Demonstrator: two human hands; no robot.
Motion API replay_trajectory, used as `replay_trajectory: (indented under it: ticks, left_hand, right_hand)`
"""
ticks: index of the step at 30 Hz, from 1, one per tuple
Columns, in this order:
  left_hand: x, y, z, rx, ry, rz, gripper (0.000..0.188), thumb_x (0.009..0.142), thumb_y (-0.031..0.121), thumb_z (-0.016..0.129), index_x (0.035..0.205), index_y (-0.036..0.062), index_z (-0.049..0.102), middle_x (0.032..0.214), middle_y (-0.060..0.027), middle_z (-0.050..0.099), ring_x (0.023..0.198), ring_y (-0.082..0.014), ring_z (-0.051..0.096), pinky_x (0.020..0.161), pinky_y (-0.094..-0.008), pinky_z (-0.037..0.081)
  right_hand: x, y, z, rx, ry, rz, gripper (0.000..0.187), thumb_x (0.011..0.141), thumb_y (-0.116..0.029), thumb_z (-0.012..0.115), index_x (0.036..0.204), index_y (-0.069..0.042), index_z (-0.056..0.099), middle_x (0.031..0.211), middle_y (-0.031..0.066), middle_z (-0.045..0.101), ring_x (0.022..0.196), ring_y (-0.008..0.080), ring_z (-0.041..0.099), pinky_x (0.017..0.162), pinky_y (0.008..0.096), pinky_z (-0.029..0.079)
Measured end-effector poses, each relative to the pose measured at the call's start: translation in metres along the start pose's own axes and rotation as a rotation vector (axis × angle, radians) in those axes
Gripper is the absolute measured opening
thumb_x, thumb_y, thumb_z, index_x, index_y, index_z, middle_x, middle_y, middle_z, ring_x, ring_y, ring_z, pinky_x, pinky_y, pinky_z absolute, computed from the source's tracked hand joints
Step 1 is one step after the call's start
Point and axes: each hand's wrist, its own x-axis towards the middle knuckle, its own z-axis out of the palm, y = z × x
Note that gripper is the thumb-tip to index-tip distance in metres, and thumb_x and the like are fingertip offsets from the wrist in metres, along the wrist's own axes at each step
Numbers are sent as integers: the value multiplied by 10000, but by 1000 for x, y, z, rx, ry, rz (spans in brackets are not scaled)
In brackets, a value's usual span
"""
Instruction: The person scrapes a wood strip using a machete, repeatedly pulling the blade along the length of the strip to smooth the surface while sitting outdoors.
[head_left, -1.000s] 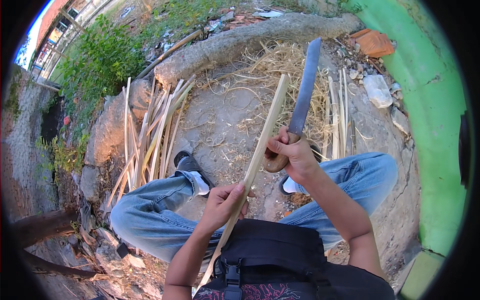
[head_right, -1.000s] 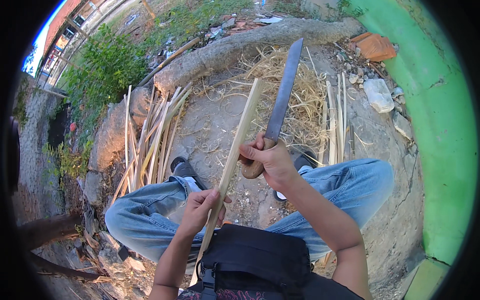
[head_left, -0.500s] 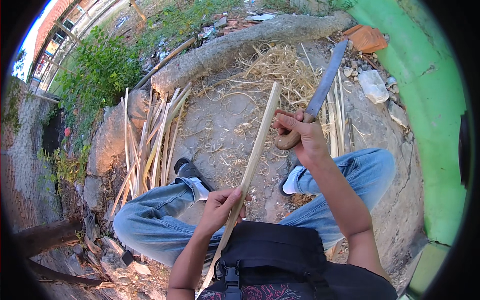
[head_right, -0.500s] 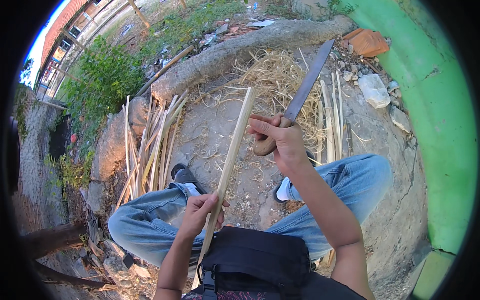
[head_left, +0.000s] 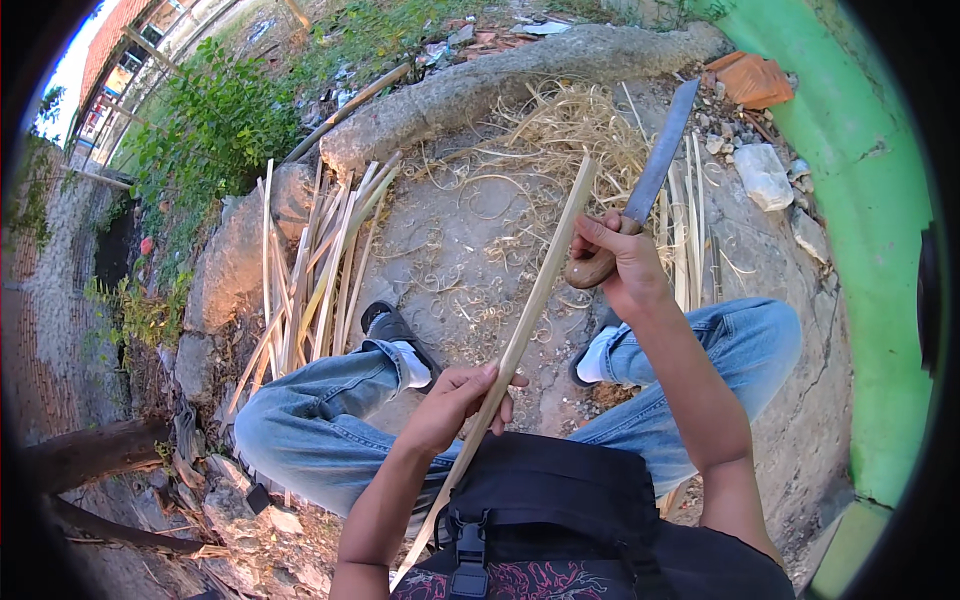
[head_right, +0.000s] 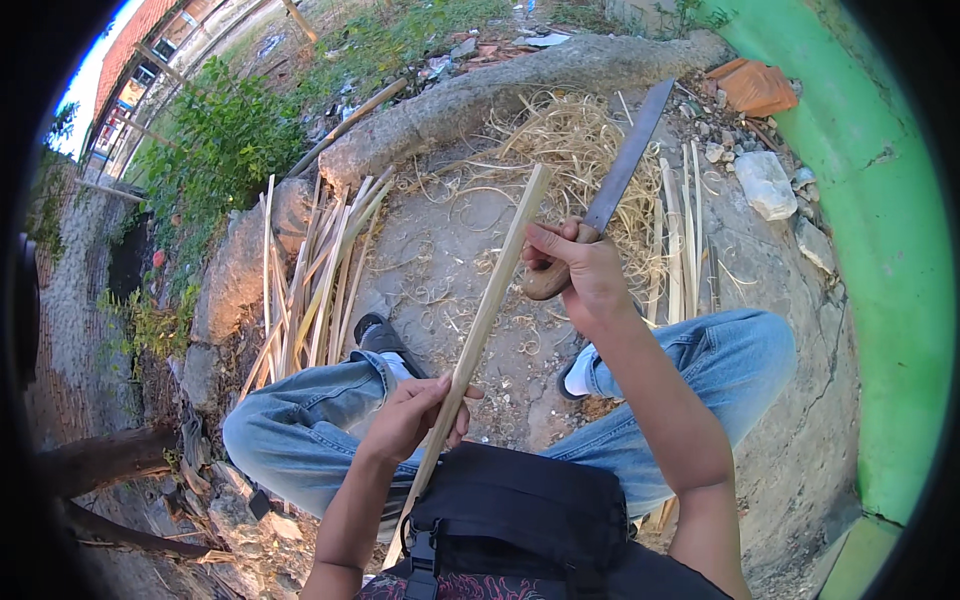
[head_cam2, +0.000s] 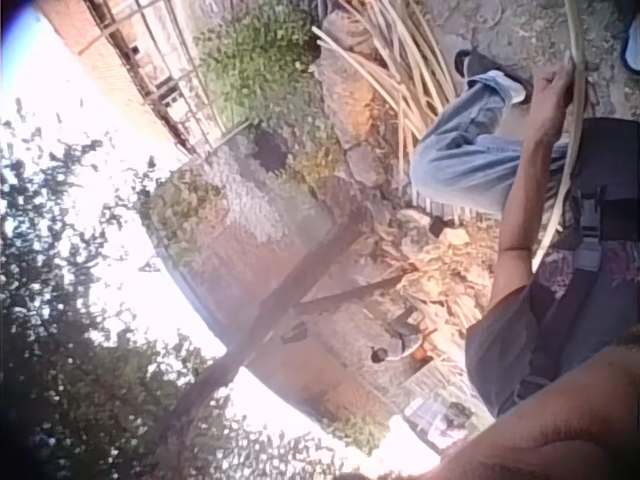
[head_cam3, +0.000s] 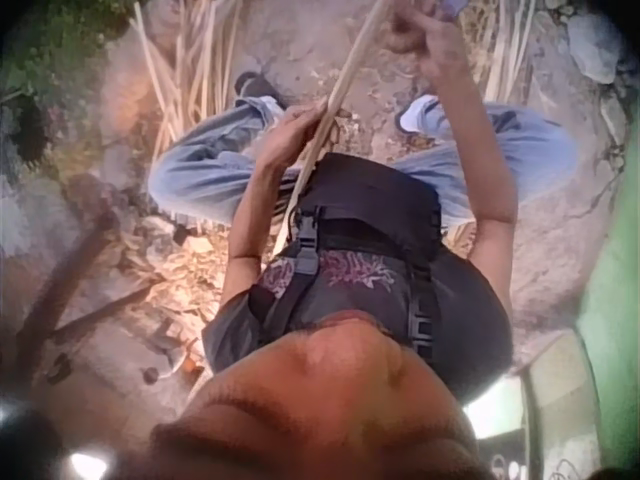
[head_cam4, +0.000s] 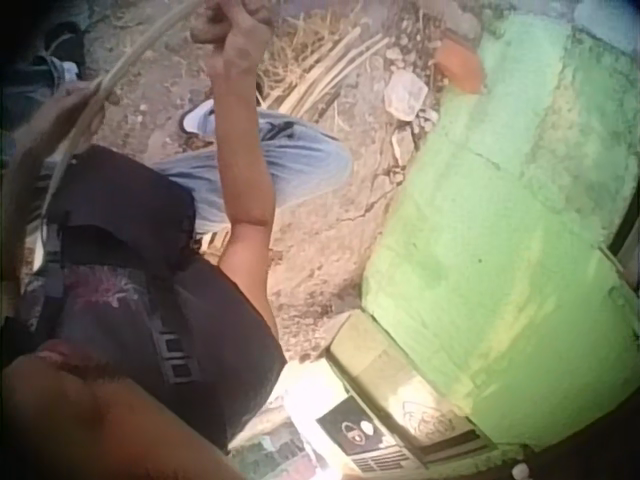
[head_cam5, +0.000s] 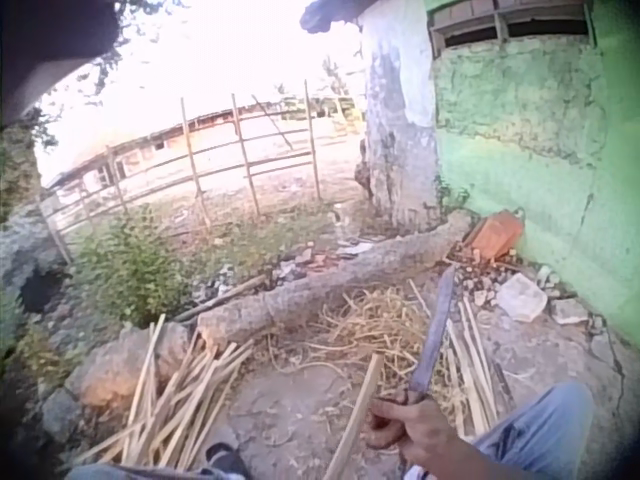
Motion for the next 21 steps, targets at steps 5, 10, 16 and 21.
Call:
replay_trajectory:
  ticks: [5,10,16,21]
  left_hand:
    - [-2,-2,-2,-44,0,-10,387,988,329,459,1117,-7,603,702,-47,595,562,-108,557,497,-228,430]
    - [0,-6,-7,-27,59,28,392,982,337,476,1106,-12,603,678,-30,570,549,-93,540,476,-204,406]
    - [1,-5,-3,56,50,42,423,988,360,456,1126,-18,586,690,-28,569,547,-103,534,522,-225,442]
    - [-5,-9,2,142,-8,-36,456,1019,362,339,1195,-24,506,742,-50,578,590,-139,565,577,-248,457]
  right_hand:
    - [-1,1,-2,27,-18,48,323,787,-55,736,750,-144,428,808,88,641,622,162,603,652,293,504]
    - [-8,1,8,-39,-51,79,299,809,-79,722,753,-144,435,840,95,652,595,134,573,644,277,499]
    - [-13,16,18,-267,-159,94,326,801,-18,713,753,-131,411,836,119,653,613,148,609,564,264,492]
    - [2,2,9,-140,-19,38,356,773,-36,752,734,-126,410,794,88,631,574,157,602,558,272,505]
